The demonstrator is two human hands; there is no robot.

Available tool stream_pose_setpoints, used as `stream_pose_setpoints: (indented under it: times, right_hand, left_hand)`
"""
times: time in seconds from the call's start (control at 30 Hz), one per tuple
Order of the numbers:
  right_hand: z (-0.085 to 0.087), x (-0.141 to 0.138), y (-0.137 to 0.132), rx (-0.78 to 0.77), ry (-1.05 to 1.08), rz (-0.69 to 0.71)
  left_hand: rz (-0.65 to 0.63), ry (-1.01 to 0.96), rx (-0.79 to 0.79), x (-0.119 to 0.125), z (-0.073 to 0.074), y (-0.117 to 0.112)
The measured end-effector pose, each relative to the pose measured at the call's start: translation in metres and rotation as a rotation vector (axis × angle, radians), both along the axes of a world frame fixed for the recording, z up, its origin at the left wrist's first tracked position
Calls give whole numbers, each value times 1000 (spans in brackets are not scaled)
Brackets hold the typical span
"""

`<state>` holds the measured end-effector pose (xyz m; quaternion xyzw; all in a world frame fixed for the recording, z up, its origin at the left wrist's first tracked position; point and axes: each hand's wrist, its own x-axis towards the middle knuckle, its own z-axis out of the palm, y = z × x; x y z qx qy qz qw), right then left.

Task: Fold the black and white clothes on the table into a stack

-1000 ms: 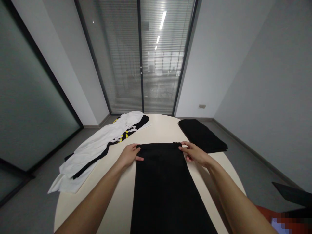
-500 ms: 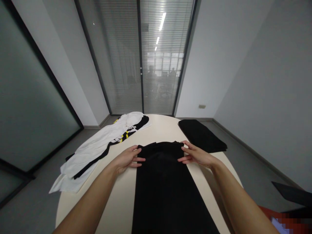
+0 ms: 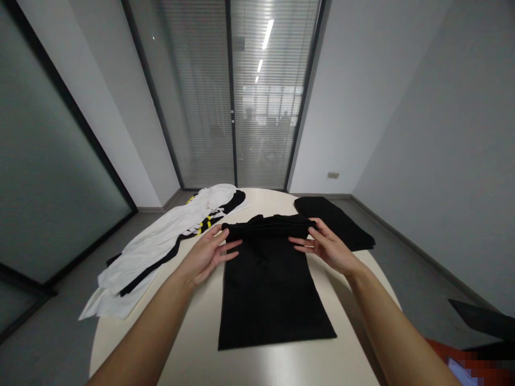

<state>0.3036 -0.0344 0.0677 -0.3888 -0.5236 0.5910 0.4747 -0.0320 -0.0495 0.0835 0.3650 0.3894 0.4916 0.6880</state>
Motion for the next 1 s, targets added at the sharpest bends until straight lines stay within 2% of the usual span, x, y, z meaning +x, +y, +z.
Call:
stream_pose_setpoints:
  times: [0.1,0.3,0.4,0.53,0.7,0.87,1.0]
  right_hand:
    - [1,2,0,32,85,37]
    - [-3,3,2,22,93,41]
    - [-3,6,1,37,84,73]
    - [-6,18,1,8,76,166]
    - [-7,29,-3,-65,-30,372]
    - [4,33,-6,18,-275,544]
    - [8,35,-6,-17,-453,651]
  left_hand:
    - [1,-13,55,3,3,-2]
    - [104,19,88,3,-5,3]
    - [74,38,132,-1,-8,5]
    - [-111,106,169,-15,-19,9]
    - [-442,192,228,-37,-31,13]
    - [-670,351,391,-46,-26,13]
    - [-817,567,478,-44,-24,15]
